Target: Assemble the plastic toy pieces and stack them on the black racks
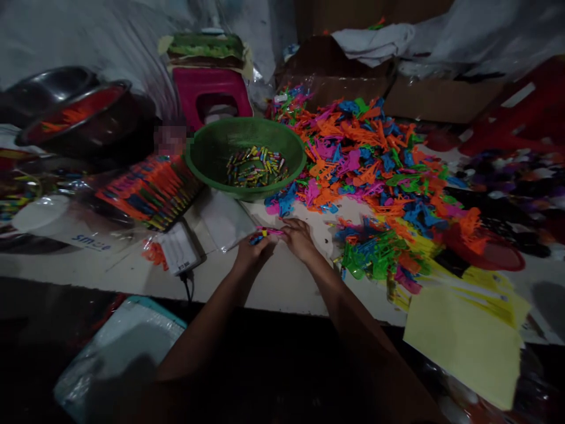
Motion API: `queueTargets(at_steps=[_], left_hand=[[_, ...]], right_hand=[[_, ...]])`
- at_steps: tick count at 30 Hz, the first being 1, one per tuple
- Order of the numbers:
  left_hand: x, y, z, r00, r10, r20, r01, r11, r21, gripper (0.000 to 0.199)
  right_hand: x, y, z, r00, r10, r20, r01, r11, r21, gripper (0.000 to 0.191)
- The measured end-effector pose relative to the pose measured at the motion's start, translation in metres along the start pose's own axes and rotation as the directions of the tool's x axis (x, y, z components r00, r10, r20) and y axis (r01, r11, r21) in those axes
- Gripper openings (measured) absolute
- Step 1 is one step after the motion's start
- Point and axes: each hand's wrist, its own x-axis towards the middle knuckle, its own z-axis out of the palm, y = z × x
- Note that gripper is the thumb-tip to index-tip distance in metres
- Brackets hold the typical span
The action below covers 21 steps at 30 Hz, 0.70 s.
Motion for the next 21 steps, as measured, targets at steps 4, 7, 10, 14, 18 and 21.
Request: queueTargets(at_steps=[4,7,10,14,18,21], left_hand=[[-0.013,0.0,0.013,0.997,-0.064,0.054,0.067,0.996,-0.054,0.037],[-0.019,0.002,0.019,0.974,-0.161,0.162,0.182,0.975,-0.125,0.042],[-0.021,0.005,0.021,0.856,-0.343,0.387,0.386,0.922,-0.036,0.039],[-0.028,0.004,0.031,0.872,-0.326,0.365,0.325,0.943,0.065,0.036],[-0.037,0.002,0.044,0.977,-0.129,0.172,0.111,0.988,0.11,0.035],[-0.046,0.001,0.053,0.997,-0.015,0.078,0.002,0.985,0.17,0.033]], right_hand=[[-0.033,0.012,-0.031,0.981,0.043,-0.189,-0.042,0.999,0.009,0.021],[-0.055,0.025,-0.052,0.95,0.106,-0.294,-0.1,0.994,0.034,0.026],[-0.072,0.028,-0.068,0.969,-0.008,-0.248,0.032,0.995,0.09,0.032],[-0.081,0.008,-0.065,0.944,0.106,-0.314,0.03,0.916,0.399,0.03],[-0.083,-0.021,-0.041,0.81,0.552,-0.198,-0.124,0.49,0.863,0.041],[-0.086,-0.033,-0.031,0.777,0.629,-0.04,-0.147,0.242,0.959,0.037]])
